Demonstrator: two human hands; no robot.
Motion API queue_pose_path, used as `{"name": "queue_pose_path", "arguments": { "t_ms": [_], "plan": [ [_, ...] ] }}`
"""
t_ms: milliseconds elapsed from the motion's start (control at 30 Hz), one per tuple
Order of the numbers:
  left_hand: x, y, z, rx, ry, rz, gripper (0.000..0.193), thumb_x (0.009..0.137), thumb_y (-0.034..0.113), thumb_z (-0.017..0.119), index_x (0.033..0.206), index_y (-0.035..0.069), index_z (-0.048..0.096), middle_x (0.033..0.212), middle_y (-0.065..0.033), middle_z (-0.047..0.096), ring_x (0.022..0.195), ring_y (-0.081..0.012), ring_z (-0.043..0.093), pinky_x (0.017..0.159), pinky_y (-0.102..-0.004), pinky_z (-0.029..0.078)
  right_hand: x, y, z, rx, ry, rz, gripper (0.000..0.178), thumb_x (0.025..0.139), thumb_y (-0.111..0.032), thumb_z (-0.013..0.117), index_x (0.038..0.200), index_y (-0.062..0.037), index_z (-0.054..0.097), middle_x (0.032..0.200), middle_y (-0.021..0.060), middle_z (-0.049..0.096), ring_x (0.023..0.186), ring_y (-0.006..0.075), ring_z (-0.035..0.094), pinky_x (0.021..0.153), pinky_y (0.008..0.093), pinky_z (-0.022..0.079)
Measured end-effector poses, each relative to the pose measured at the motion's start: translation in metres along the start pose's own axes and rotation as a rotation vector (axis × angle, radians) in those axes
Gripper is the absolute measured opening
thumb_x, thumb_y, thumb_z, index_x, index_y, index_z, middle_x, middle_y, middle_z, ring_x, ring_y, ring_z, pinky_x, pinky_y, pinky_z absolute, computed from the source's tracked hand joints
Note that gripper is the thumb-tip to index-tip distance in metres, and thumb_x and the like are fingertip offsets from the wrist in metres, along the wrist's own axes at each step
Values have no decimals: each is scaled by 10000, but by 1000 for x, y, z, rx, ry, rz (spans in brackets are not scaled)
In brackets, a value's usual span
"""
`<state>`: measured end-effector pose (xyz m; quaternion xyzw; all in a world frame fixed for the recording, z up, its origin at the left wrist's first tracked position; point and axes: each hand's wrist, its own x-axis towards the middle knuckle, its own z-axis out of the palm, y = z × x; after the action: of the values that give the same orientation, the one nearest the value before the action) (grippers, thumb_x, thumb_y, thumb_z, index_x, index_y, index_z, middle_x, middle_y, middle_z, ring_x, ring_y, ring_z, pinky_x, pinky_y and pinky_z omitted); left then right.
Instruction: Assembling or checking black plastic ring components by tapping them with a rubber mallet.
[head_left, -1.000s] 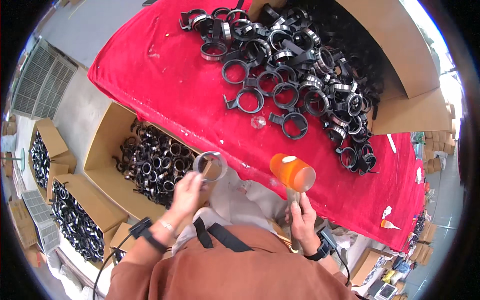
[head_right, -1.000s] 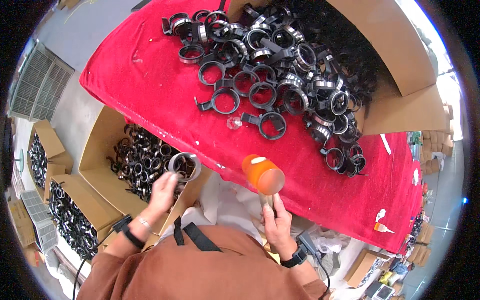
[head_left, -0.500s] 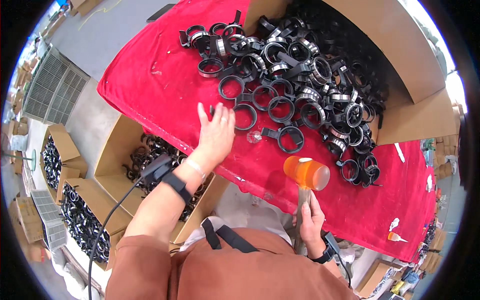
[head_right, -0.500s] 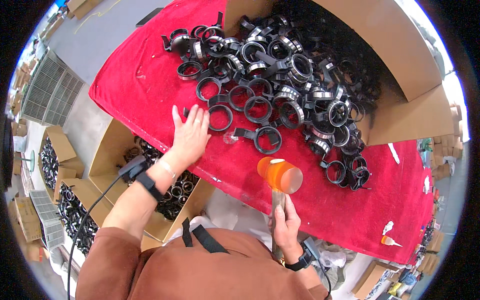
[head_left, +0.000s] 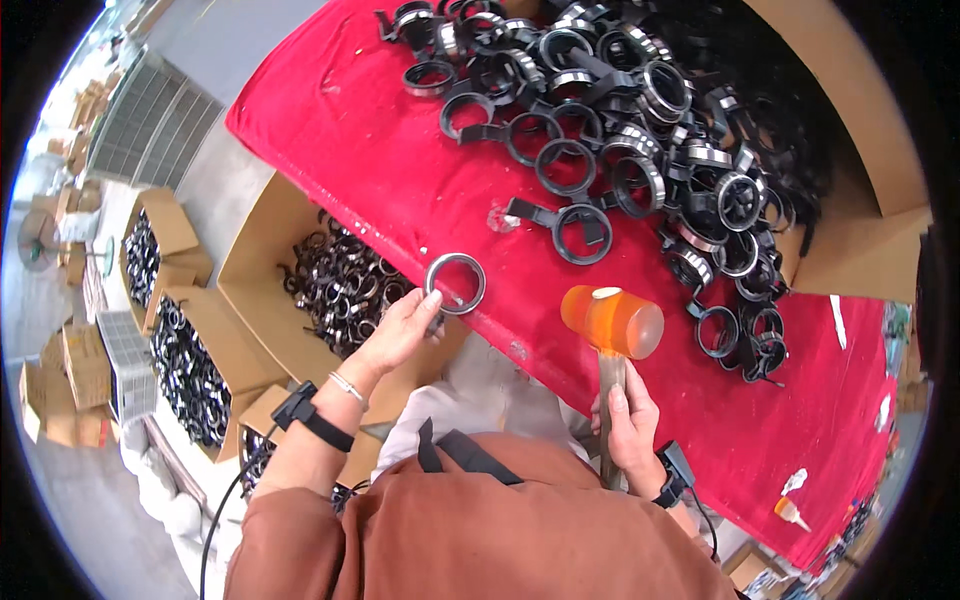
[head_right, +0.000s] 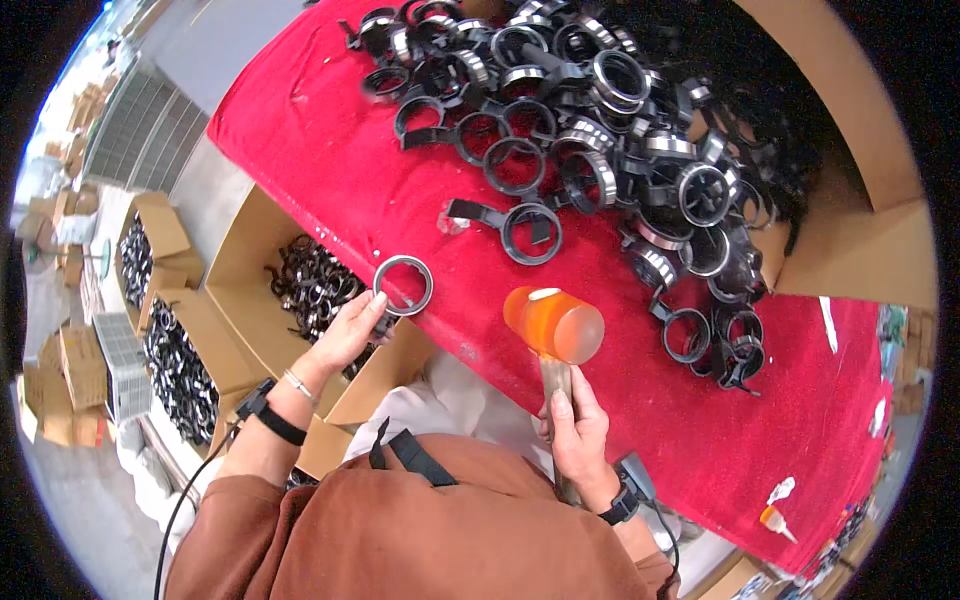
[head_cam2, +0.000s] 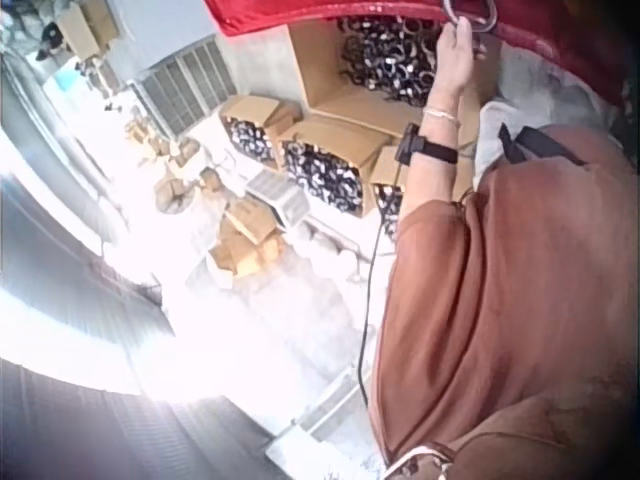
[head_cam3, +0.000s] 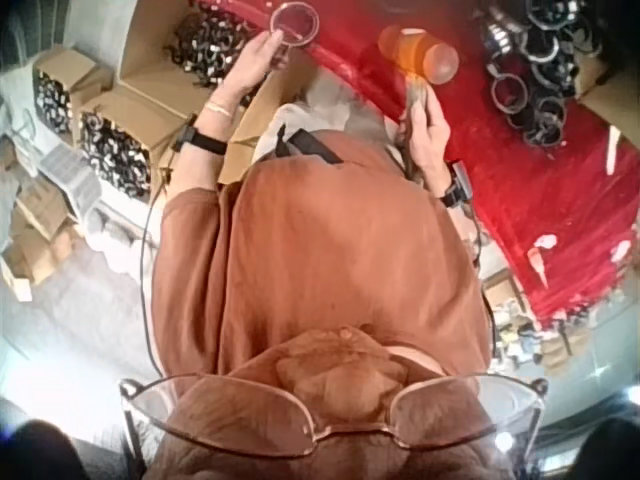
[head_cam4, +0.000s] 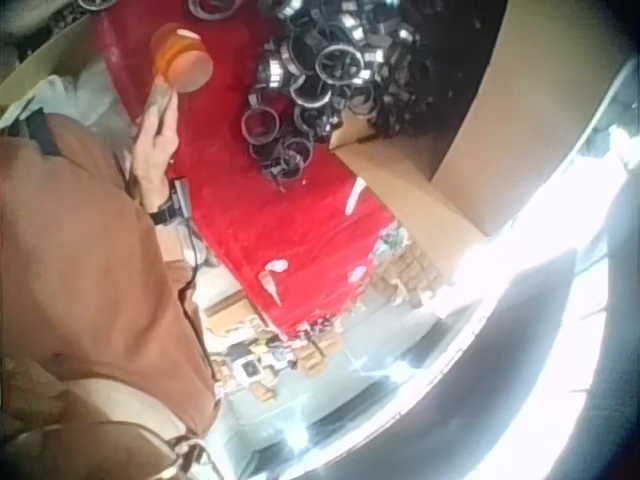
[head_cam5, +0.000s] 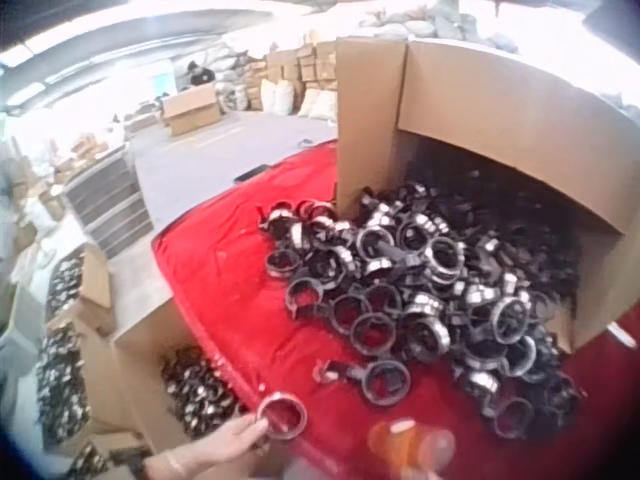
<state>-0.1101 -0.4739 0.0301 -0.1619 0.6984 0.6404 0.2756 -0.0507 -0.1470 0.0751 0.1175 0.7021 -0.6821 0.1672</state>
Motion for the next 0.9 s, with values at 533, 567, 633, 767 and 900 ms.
{"name": "queue_pose_path", "arguments": {
  "t_ms": [533,567,633,767,900],
  "plan": [
    [13,-31,8,-486,119,-17,289,910,401,558,849,119,531,685,-25,612,559,-109,589,536,-260,514,8,2,77,-559,-100,-592,417,884,-63,538,1269,69,448,785,67,581,620,111,558,586,251,483],
    [13,-32,9,-498,111,-10,289,910,401,558,849,119,531,685,-25,612,559,-109,589,536,-260,514,11,7,85,-741,-47,-765,414,877,-45,535,1269,65,460,796,85,601,642,130,578,615,263,490],
    [15,-33,5,-540,88,-24,279,915,379,557,837,112,530,676,-22,605,550,-104,583,525,-263,506,8,13,89,-784,-114,-716,436,875,-34,527,1292,60,439,792,89,612,650,140,588,625,276,496],
    [16,-37,6,-504,88,37,323,916,395,552,800,94,536,653,-12,554,563,-100,545,525,-246,467,-3,-8,90,-712,-98,-470,421,892,-30,490,1305,24,432,736,37,582,589,93,538,548,245,466],
    [18,-48,4,-527,95,44,337,911,405,557,792,89,554,675,0,554,598,-95,555,536,-245,472,34,-72,137,-372,-36,-555,247,919,-41,433,1156,3,488,715,21,557,544,65,484,486,212,414]
  ]
}}
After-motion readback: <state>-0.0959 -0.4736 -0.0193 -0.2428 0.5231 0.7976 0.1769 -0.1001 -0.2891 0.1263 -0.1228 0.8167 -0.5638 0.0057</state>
